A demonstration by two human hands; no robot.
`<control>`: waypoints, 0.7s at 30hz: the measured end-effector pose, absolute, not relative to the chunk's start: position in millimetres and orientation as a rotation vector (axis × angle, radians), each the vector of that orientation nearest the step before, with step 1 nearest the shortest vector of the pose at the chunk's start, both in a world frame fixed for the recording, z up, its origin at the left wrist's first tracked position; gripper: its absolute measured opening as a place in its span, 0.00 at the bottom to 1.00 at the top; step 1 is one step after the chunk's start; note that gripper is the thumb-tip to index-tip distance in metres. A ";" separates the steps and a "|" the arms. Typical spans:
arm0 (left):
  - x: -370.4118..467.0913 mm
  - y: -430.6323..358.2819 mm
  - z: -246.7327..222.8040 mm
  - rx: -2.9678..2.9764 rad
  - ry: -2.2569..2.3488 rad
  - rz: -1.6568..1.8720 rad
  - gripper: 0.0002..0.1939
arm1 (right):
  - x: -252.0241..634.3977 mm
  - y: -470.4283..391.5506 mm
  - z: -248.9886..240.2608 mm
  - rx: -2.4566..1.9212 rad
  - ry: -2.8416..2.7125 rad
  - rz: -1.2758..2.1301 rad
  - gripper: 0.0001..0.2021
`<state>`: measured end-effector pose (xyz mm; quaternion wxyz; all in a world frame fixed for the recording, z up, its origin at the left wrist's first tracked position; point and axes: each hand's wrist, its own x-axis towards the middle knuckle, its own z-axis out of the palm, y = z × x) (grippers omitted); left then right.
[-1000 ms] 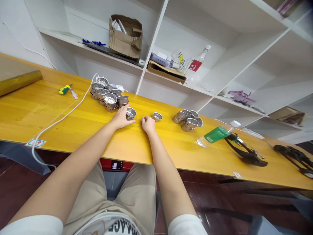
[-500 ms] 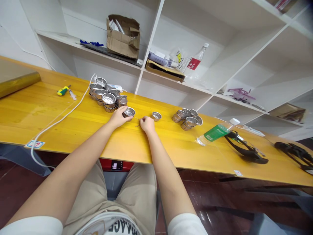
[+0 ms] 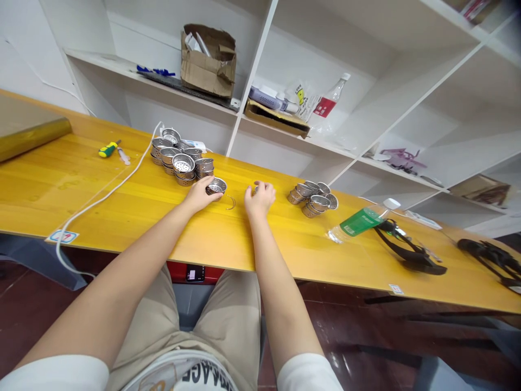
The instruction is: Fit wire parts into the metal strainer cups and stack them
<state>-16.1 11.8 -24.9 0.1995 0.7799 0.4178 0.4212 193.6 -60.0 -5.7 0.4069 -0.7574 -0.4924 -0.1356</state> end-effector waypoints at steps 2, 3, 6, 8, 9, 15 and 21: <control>-16.2 11.3 -25.4 2.189 1.158 1.180 0.38 | 203.6 -58.8 -10.2 -1.983 -1.149 -0.376 0.20; -16.4 10.9 -25.6 2.196 1.151 1.179 0.38 | 208.6 -58.1 -13.2 -2.036 -1.133 -0.344 0.21; -17.7 8.7 -25.3 2.210 1.140 1.179 0.38 | 220.9 -56.0 -21.4 -2.180 -1.159 -0.148 0.16; -18.9 6.1 -23.4 2.227 1.135 1.200 0.41 | 225.1 -54.7 -23.2 -2.193 -1.183 -0.061 0.13; -19.5 4.3 -21.7 2.247 1.123 1.219 0.42 | 225.9 -54.0 -22.8 -2.163 -1.203 -0.052 0.12; -21.1 -11.0 0.6 2.443 0.975 1.375 0.43 | 213.0 -52.4 -11.5 -1.722 -1.389 -0.198 0.11; -16.5 -17.7 4.2 2.562 0.759 1.387 0.46 | 177.2 -57.5 -6.0 -1.324 -1.675 -0.268 0.13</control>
